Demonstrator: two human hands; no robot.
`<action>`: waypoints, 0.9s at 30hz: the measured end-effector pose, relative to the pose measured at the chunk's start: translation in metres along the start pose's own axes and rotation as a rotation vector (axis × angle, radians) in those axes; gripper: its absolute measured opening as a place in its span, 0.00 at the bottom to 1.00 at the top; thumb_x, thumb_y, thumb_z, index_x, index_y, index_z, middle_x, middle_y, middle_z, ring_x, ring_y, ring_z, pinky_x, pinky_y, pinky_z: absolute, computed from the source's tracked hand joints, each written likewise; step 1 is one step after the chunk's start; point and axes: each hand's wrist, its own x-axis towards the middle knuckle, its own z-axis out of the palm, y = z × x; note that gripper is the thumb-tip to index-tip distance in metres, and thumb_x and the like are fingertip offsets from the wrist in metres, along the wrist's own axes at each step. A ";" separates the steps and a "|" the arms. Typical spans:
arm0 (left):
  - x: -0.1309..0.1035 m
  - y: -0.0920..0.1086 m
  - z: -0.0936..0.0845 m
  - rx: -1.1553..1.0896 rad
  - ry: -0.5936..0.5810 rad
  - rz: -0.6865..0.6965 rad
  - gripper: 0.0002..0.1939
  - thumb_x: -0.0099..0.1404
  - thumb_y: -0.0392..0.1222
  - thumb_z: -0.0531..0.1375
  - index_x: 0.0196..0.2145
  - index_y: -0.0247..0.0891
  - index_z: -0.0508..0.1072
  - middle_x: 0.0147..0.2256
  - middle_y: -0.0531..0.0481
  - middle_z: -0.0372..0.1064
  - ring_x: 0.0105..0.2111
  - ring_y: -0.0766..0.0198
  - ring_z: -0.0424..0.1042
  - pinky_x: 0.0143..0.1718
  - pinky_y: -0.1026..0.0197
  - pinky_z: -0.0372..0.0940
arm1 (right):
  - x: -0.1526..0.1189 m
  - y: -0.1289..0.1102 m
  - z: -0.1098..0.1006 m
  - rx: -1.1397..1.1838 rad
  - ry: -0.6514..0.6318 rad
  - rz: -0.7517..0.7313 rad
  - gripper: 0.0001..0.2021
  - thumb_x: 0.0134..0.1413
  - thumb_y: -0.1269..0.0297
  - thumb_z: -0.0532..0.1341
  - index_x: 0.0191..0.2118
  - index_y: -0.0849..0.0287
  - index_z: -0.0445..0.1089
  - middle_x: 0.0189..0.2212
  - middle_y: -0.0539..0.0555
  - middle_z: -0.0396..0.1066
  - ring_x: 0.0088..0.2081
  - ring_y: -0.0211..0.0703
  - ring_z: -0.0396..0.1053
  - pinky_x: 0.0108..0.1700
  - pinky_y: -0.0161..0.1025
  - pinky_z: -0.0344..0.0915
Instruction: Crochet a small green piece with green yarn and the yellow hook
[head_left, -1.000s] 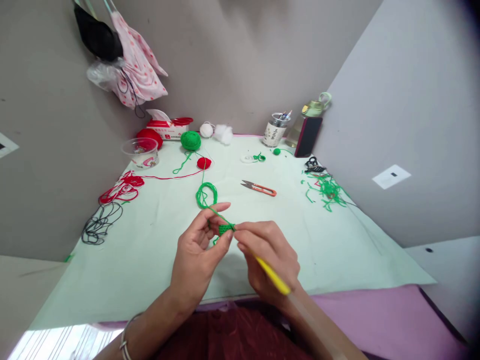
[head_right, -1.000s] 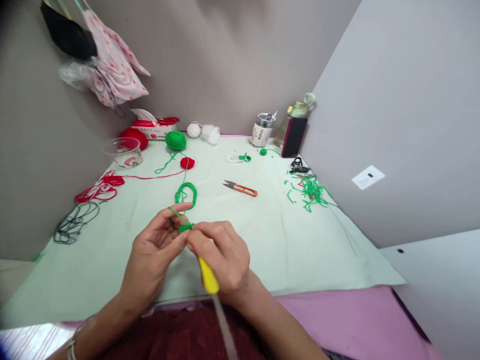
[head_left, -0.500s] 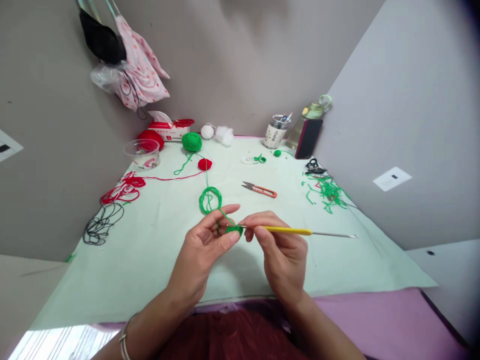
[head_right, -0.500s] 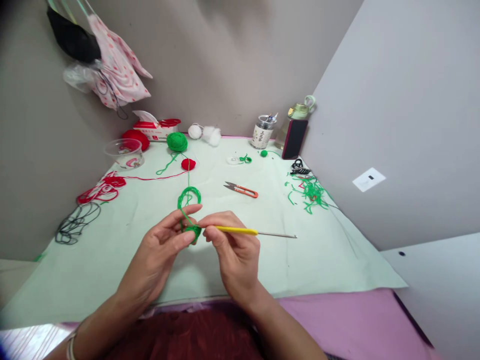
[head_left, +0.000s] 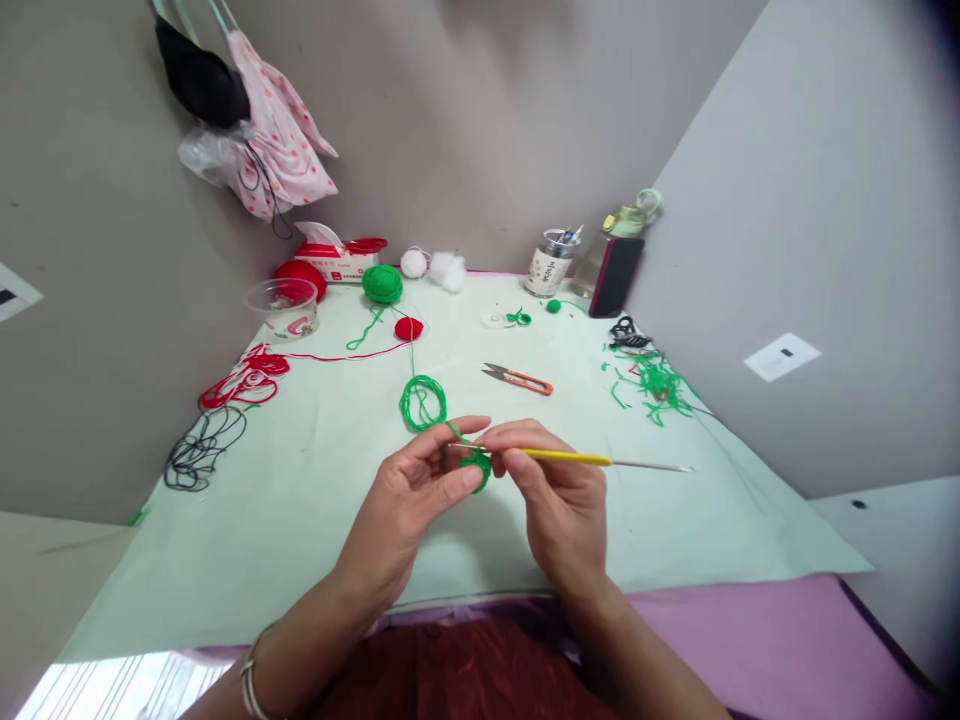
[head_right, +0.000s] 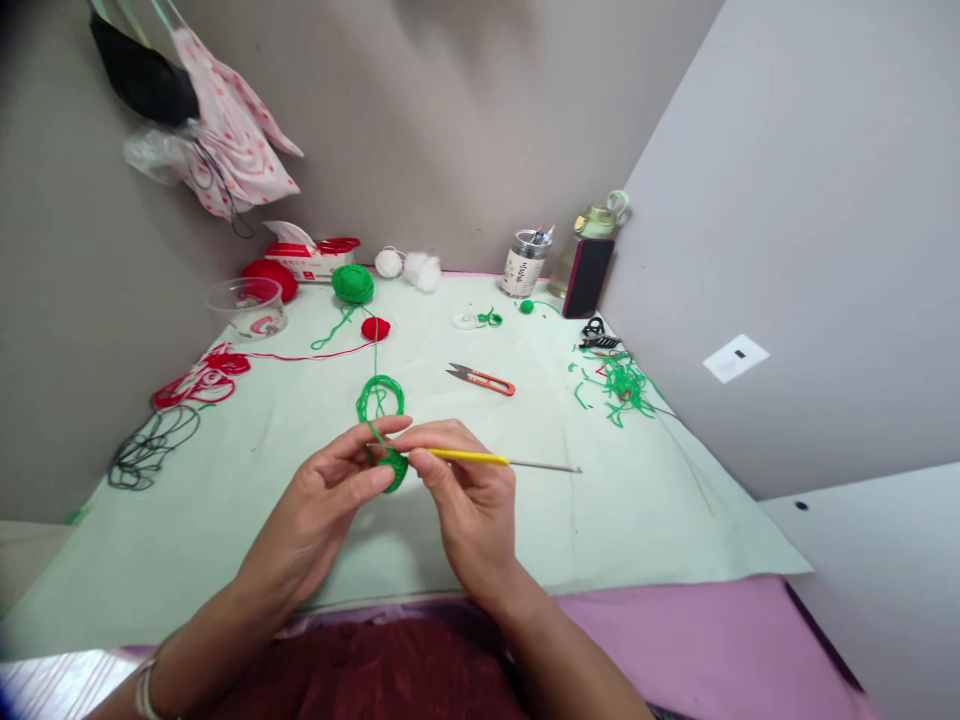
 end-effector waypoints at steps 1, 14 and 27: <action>-0.001 -0.001 -0.001 0.038 -0.007 0.013 0.15 0.66 0.44 0.73 0.51 0.50 0.86 0.39 0.51 0.77 0.43 0.61 0.71 0.50 0.60 0.64 | 0.000 0.001 0.000 0.010 0.014 0.019 0.08 0.70 0.62 0.66 0.42 0.51 0.84 0.37 0.53 0.82 0.35 0.42 0.74 0.37 0.40 0.72; -0.003 0.003 -0.004 0.166 0.046 0.089 0.14 0.65 0.43 0.72 0.50 0.49 0.86 0.36 0.52 0.71 0.38 0.61 0.67 0.43 0.60 0.63 | -0.003 -0.006 -0.005 -0.137 -0.056 -0.067 0.10 0.75 0.66 0.58 0.44 0.53 0.78 0.37 0.53 0.80 0.34 0.41 0.76 0.38 0.40 0.75; 0.001 0.007 0.005 -0.179 0.078 -0.085 0.21 0.56 0.41 0.78 0.48 0.43 0.87 0.35 0.52 0.71 0.37 0.65 0.67 0.43 0.62 0.65 | -0.004 -0.006 -0.003 -0.137 0.021 -0.160 0.11 0.73 0.67 0.60 0.44 0.50 0.81 0.35 0.53 0.80 0.33 0.44 0.75 0.35 0.43 0.73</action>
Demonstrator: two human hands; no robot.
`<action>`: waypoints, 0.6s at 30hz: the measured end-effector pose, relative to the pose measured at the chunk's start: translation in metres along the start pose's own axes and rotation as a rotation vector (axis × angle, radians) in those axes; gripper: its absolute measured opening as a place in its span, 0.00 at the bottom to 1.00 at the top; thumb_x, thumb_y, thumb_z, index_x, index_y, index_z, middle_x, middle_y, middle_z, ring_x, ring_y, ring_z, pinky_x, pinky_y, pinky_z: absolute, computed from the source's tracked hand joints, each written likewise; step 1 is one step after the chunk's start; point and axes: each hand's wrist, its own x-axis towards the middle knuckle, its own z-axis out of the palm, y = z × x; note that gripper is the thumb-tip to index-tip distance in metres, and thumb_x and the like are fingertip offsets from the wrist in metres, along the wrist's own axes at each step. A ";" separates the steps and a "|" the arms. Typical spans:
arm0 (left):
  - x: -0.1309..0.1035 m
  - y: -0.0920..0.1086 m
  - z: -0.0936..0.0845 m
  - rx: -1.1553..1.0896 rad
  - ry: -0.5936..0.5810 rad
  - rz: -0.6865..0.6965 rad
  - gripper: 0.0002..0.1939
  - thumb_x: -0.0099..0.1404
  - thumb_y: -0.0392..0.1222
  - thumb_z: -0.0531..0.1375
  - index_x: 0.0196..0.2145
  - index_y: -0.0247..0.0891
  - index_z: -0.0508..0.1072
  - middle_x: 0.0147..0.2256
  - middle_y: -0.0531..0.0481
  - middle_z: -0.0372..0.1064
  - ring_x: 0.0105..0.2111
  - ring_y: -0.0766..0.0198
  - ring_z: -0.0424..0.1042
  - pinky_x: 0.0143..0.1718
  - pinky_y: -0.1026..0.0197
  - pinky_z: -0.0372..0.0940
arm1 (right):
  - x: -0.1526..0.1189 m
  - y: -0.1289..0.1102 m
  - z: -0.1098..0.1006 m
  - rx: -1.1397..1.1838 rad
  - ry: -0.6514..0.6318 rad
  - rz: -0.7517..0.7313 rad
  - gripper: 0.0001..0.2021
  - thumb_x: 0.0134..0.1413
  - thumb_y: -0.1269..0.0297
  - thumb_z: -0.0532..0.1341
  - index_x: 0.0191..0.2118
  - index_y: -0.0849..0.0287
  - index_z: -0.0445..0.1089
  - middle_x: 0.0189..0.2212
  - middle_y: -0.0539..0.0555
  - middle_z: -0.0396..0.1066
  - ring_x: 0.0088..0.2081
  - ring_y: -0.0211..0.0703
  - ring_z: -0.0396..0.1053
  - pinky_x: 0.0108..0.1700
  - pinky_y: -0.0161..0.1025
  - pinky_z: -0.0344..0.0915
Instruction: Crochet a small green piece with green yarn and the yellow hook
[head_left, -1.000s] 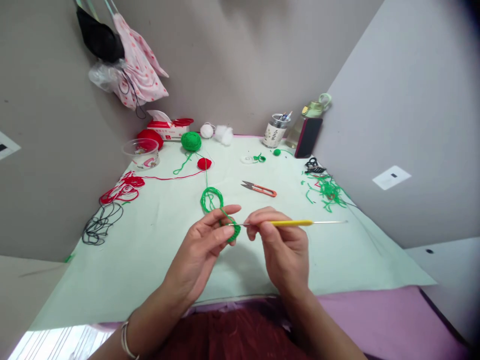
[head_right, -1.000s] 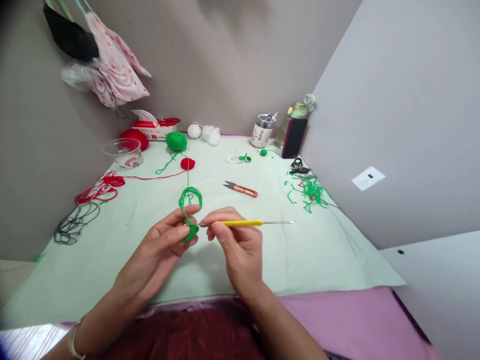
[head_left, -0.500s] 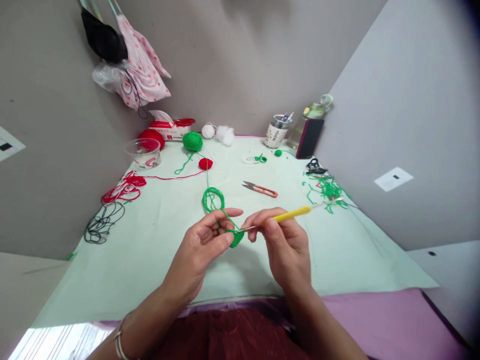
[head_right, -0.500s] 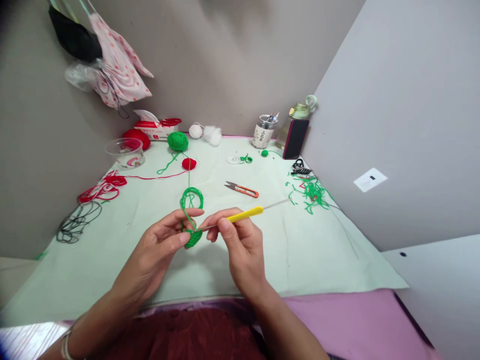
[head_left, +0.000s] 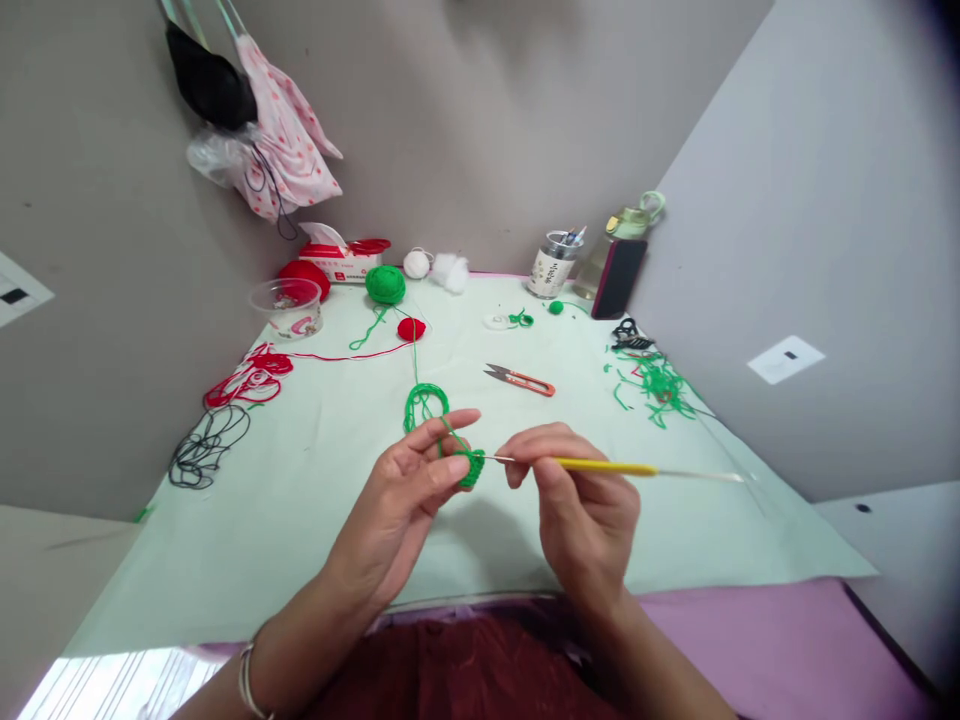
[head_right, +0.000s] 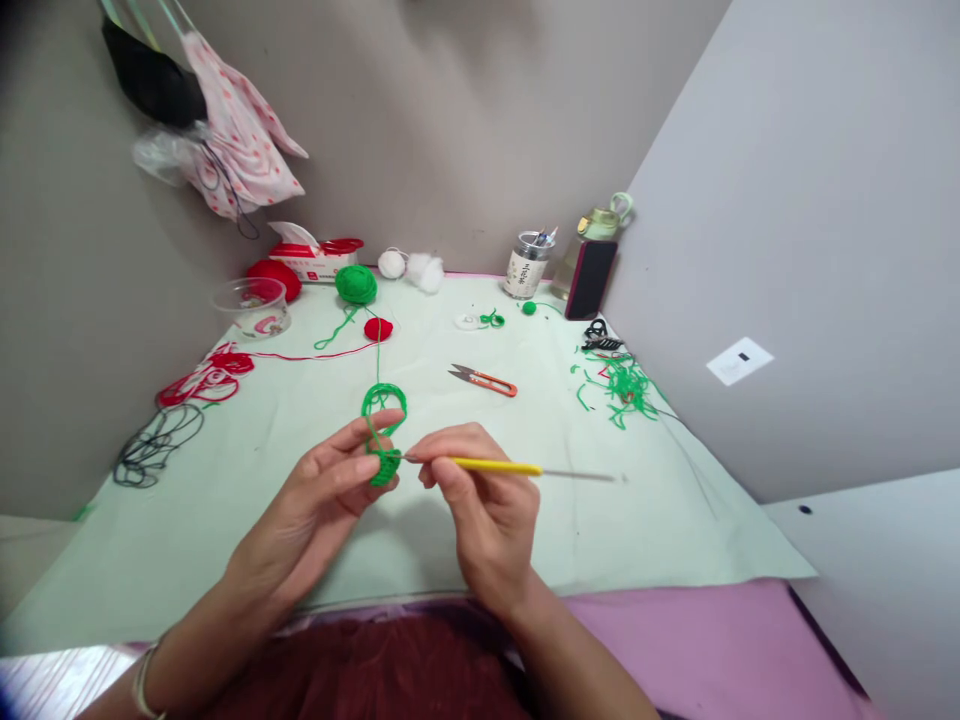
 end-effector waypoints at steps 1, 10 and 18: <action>0.000 -0.001 0.000 0.031 0.005 0.036 0.21 0.56 0.41 0.77 0.48 0.44 0.87 0.35 0.52 0.71 0.38 0.64 0.67 0.44 0.61 0.65 | 0.002 0.000 0.000 0.036 -0.011 0.038 0.11 0.73 0.65 0.60 0.42 0.51 0.81 0.35 0.53 0.80 0.33 0.44 0.75 0.35 0.43 0.73; -0.001 -0.001 -0.006 0.206 -0.007 0.118 0.19 0.60 0.42 0.76 0.50 0.47 0.86 0.32 0.54 0.68 0.35 0.64 0.66 0.42 0.61 0.63 | -0.002 -0.002 -0.001 -0.117 -0.043 -0.101 0.11 0.70 0.72 0.62 0.46 0.51 0.81 0.37 0.54 0.81 0.40 0.46 0.77 0.41 0.45 0.74; 0.000 0.003 -0.006 0.198 -0.089 0.069 0.21 0.60 0.44 0.76 0.52 0.47 0.86 0.37 0.51 0.73 0.41 0.60 0.70 0.48 0.58 0.64 | 0.008 0.005 -0.005 0.313 -0.058 0.215 0.09 0.70 0.59 0.66 0.39 0.53 0.83 0.33 0.53 0.79 0.30 0.41 0.73 0.31 0.39 0.72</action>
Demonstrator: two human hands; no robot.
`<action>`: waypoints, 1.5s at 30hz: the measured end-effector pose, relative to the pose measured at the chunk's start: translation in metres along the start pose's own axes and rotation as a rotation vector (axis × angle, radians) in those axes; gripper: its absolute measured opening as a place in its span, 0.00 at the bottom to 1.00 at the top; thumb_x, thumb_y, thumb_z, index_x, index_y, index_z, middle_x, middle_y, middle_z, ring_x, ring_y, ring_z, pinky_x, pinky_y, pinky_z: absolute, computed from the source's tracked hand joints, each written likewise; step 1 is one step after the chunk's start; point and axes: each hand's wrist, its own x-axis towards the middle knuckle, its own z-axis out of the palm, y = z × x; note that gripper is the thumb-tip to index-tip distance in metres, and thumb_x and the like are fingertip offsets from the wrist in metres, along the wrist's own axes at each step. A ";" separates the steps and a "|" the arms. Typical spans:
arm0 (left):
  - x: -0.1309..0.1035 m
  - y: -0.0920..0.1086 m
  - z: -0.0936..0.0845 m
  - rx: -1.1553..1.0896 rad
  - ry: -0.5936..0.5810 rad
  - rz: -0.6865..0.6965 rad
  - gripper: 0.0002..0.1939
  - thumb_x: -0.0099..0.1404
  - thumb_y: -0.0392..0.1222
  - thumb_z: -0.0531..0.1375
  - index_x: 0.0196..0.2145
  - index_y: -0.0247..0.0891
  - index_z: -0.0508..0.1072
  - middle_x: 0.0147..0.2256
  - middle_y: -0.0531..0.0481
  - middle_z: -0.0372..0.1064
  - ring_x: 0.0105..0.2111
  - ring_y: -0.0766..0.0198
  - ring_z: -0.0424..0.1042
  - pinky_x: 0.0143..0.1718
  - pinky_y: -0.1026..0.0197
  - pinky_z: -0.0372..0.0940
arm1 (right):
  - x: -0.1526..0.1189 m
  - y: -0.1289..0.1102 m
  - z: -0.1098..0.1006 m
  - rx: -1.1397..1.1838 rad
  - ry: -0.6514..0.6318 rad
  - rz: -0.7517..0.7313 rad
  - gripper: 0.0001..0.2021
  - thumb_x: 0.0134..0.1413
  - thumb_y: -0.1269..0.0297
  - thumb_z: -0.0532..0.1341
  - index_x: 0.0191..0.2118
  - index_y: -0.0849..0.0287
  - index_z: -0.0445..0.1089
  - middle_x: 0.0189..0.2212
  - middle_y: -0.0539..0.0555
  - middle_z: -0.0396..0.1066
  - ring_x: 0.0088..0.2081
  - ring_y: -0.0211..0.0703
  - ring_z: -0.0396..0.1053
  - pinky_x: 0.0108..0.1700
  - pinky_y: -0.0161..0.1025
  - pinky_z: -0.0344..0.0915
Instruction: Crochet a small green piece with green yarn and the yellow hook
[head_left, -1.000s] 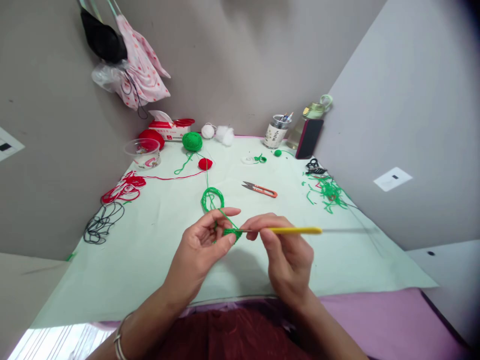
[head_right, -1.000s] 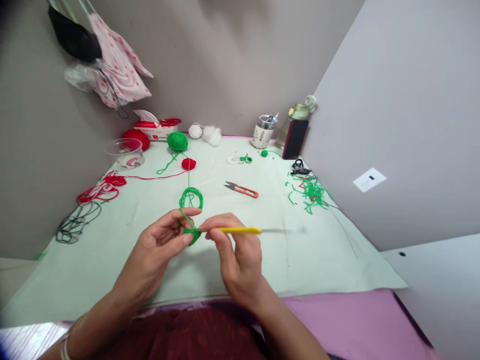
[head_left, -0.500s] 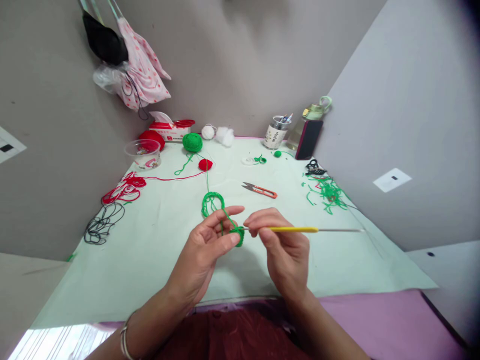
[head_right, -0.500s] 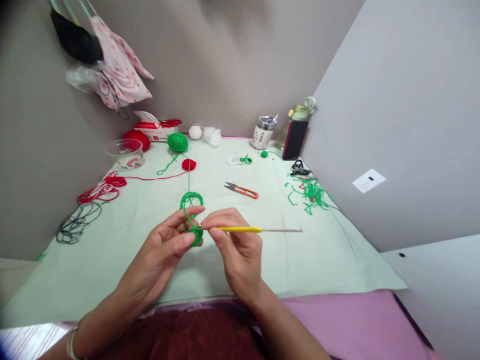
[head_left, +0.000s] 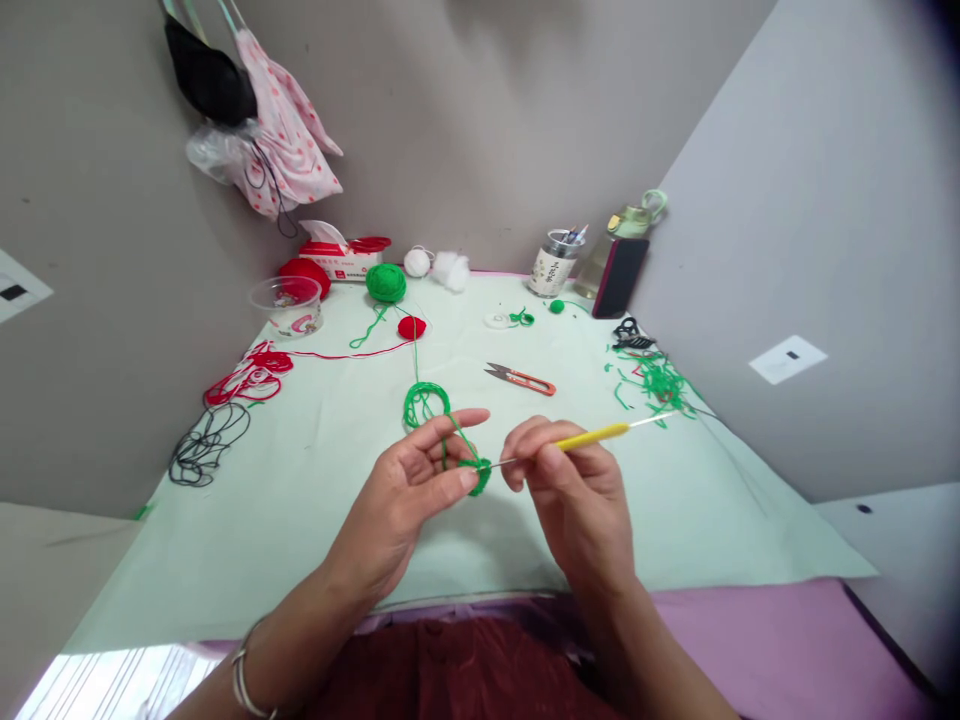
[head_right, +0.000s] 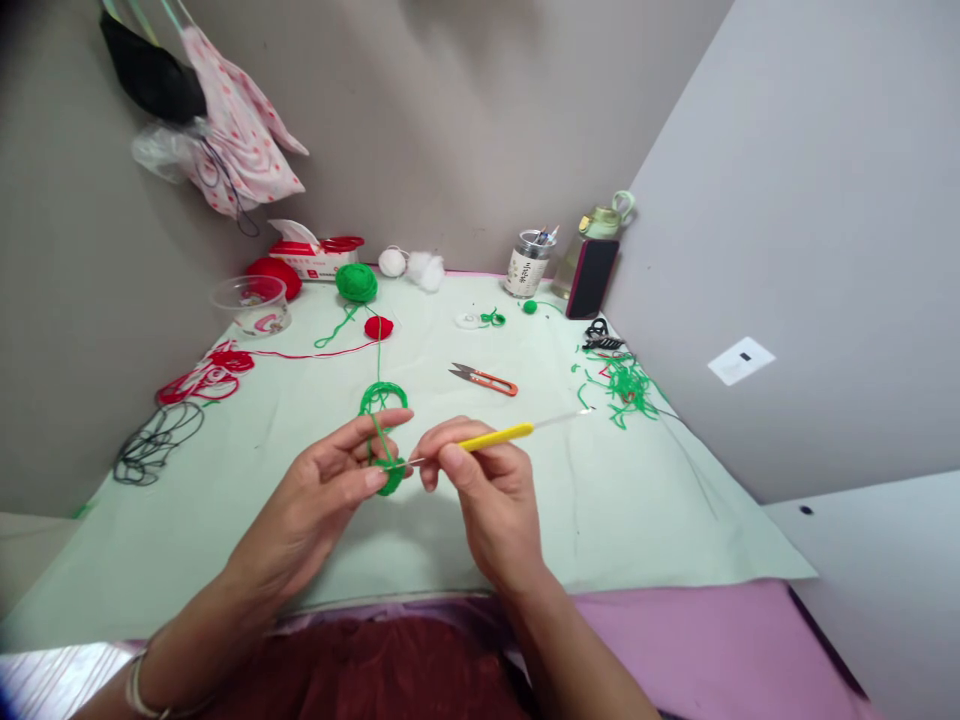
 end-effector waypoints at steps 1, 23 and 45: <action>0.000 -0.002 0.000 -0.011 -0.030 -0.017 0.21 0.61 0.44 0.76 0.52 0.47 0.86 0.38 0.50 0.74 0.42 0.59 0.71 0.49 0.57 0.64 | 0.000 0.001 0.001 -0.021 -0.010 -0.007 0.08 0.69 0.59 0.66 0.39 0.52 0.84 0.34 0.53 0.80 0.32 0.42 0.75 0.33 0.39 0.73; -0.001 -0.013 -0.002 0.103 -0.022 0.074 0.17 0.67 0.46 0.73 0.53 0.53 0.85 0.40 0.52 0.75 0.45 0.60 0.71 0.51 0.60 0.65 | -0.007 0.007 0.008 -0.165 0.032 -0.070 0.08 0.71 0.65 0.66 0.43 0.49 0.84 0.38 0.52 0.82 0.39 0.41 0.76 0.40 0.39 0.72; -0.003 -0.013 0.003 -0.066 0.079 0.004 0.27 0.59 0.43 0.78 0.56 0.47 0.83 0.33 0.54 0.72 0.35 0.66 0.67 0.43 0.63 0.65 | -0.017 0.008 0.007 -0.906 -0.070 -0.645 0.14 0.69 0.74 0.62 0.51 0.49 0.80 0.41 0.57 0.81 0.41 0.46 0.80 0.38 0.42 0.79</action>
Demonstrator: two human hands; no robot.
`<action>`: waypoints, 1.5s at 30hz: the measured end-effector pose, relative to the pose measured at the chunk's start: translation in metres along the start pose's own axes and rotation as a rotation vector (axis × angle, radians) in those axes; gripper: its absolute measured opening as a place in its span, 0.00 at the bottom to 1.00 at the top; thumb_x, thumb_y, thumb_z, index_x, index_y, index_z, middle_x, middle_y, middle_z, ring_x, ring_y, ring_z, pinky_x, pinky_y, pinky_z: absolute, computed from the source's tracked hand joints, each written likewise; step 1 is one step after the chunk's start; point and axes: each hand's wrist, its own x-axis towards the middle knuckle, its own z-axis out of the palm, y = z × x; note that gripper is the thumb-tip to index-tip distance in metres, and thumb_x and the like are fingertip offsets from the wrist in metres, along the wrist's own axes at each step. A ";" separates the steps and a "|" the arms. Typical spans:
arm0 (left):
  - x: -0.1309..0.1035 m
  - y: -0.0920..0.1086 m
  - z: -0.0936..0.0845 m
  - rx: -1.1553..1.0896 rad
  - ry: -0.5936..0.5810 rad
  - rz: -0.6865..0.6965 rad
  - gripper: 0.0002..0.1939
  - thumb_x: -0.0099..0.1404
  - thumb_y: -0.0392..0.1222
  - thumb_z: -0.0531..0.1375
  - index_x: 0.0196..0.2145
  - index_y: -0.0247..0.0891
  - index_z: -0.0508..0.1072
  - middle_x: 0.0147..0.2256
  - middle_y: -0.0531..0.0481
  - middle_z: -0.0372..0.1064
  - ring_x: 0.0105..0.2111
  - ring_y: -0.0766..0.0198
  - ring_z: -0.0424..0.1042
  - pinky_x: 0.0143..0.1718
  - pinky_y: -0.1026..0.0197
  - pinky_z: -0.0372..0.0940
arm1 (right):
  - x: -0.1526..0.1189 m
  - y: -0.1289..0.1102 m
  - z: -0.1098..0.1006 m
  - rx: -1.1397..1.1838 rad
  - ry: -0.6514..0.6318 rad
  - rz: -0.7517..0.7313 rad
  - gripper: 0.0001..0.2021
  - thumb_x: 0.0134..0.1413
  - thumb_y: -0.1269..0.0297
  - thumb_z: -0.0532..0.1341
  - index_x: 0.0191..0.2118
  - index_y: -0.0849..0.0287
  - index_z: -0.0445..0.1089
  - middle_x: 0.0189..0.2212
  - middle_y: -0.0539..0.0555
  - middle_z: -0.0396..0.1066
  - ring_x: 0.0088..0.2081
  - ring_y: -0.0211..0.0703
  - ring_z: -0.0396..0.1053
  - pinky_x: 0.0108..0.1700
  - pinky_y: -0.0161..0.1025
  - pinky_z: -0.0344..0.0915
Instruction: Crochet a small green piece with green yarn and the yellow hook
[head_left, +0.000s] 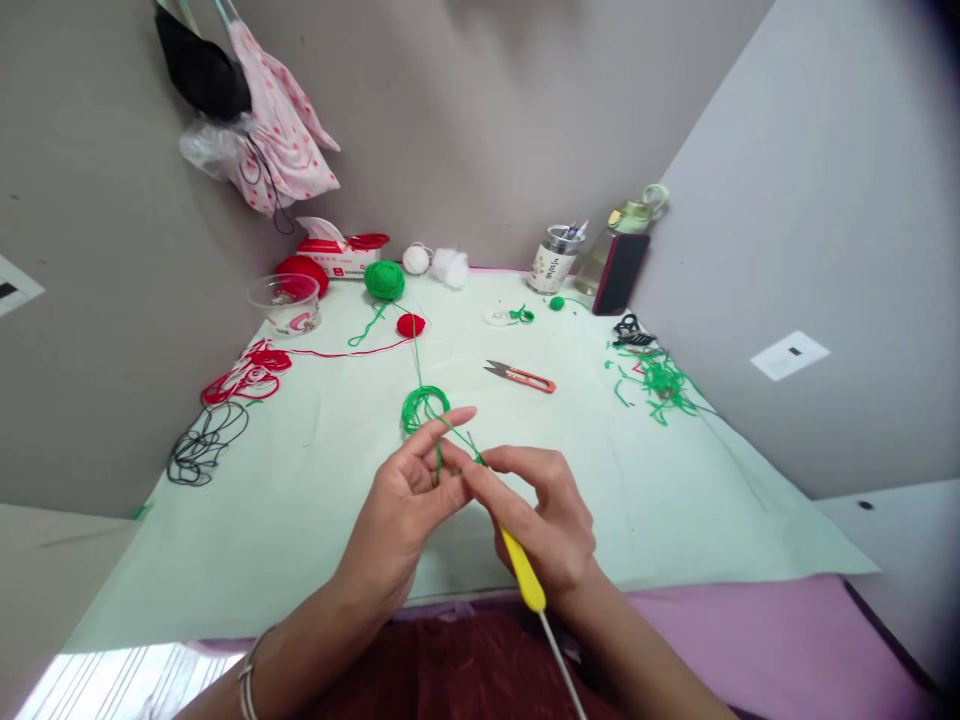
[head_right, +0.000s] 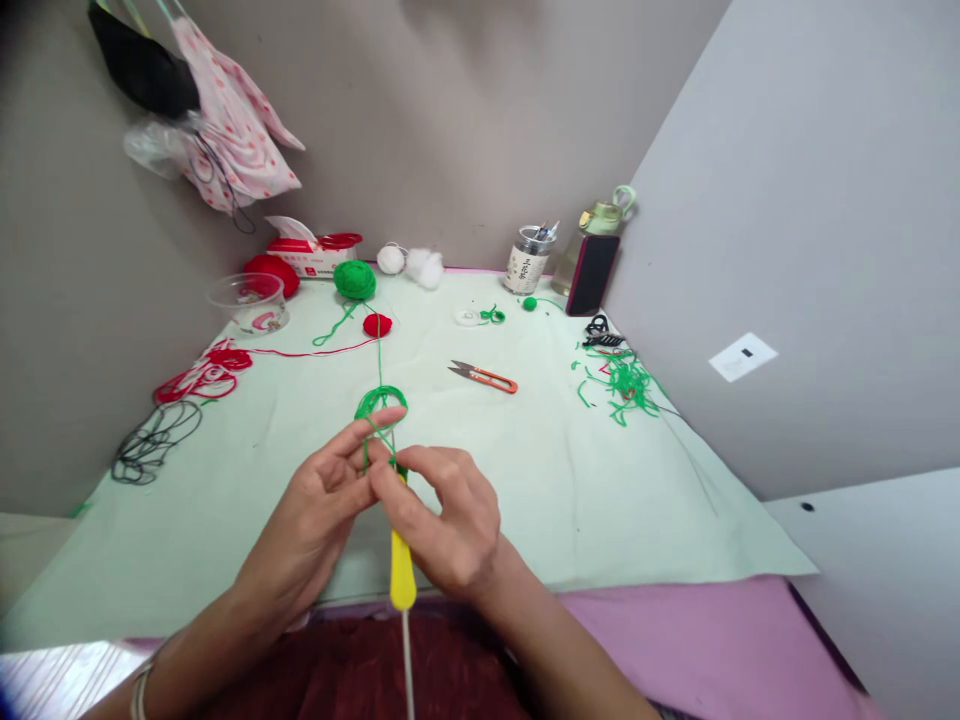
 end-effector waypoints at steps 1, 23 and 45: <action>0.001 0.001 0.001 -0.068 -0.021 -0.068 0.27 0.58 0.44 0.78 0.55 0.45 0.84 0.33 0.53 0.71 0.35 0.65 0.68 0.44 0.62 0.65 | 0.000 0.000 0.000 0.032 0.020 0.038 0.14 0.69 0.74 0.63 0.51 0.49 0.81 0.41 0.56 0.81 0.41 0.46 0.80 0.39 0.42 0.79; 0.006 0.007 0.001 -0.127 0.002 -0.116 0.19 0.58 0.43 0.77 0.48 0.45 0.87 0.34 0.54 0.69 0.31 0.70 0.62 0.48 0.62 0.65 | 0.009 0.001 -0.002 0.595 0.119 0.515 0.11 0.72 0.68 0.63 0.45 0.48 0.83 0.36 0.52 0.81 0.35 0.43 0.75 0.35 0.41 0.73; 0.002 0.003 -0.004 0.189 0.045 0.141 0.20 0.63 0.43 0.75 0.53 0.50 0.85 0.35 0.53 0.70 0.35 0.63 0.65 0.44 0.60 0.62 | 0.001 -0.001 0.001 0.170 -0.031 0.095 0.16 0.68 0.77 0.62 0.53 0.53 0.79 0.41 0.58 0.81 0.42 0.47 0.78 0.41 0.43 0.76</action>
